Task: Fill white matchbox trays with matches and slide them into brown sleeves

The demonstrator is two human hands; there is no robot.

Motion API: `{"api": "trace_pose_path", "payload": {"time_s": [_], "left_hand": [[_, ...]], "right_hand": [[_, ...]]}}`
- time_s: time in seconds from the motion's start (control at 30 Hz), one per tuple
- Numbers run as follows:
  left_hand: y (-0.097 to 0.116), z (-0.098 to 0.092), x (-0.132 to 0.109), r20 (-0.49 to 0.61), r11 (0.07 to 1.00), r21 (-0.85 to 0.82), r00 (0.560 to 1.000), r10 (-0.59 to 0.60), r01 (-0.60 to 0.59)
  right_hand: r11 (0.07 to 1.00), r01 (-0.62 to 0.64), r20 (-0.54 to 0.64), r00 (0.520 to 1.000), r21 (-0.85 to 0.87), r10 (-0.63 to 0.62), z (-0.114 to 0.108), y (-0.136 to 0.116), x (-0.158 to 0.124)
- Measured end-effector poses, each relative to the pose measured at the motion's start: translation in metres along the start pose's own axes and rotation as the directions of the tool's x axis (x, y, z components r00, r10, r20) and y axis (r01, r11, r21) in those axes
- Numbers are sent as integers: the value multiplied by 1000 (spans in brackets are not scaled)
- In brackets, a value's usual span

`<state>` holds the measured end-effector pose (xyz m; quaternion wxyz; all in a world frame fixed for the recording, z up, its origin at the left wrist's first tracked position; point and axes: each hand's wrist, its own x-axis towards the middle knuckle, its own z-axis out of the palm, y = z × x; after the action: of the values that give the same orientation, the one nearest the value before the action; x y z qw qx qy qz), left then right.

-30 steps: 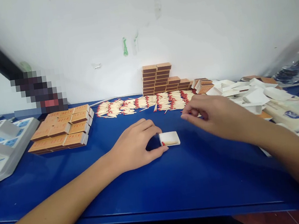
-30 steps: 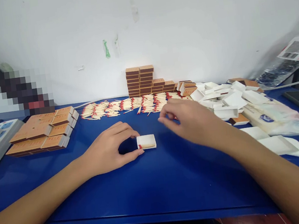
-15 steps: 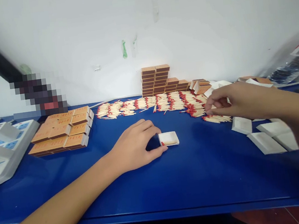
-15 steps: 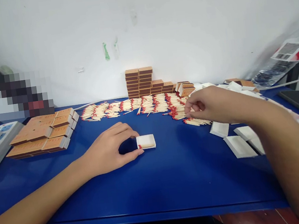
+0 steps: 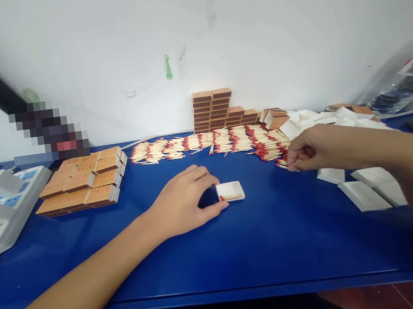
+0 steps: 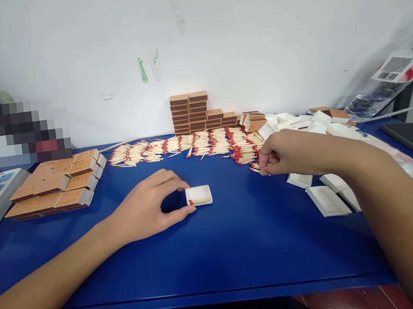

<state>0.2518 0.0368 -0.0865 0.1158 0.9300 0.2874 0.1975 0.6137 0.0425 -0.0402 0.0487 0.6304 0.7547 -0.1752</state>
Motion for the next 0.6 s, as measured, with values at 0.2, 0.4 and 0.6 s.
{"api": "trace_pose_path", "payload": {"time_s": [0.2,0.4,0.6], "left_hand": [[0,0,-1,9,1000,-5,1000,-9,9],[0,2,0,-14,1000,-1,1000,12,-12],[5,6,2,-60,997,20,995,77,-76]], "right_hand": [[999,28,90,996,-44,-24,6,4,7],[966,255,-80,965,45,-251,15,-40,-2],[856,516,-314,808,-31,-498,38,-87,-8]]}}
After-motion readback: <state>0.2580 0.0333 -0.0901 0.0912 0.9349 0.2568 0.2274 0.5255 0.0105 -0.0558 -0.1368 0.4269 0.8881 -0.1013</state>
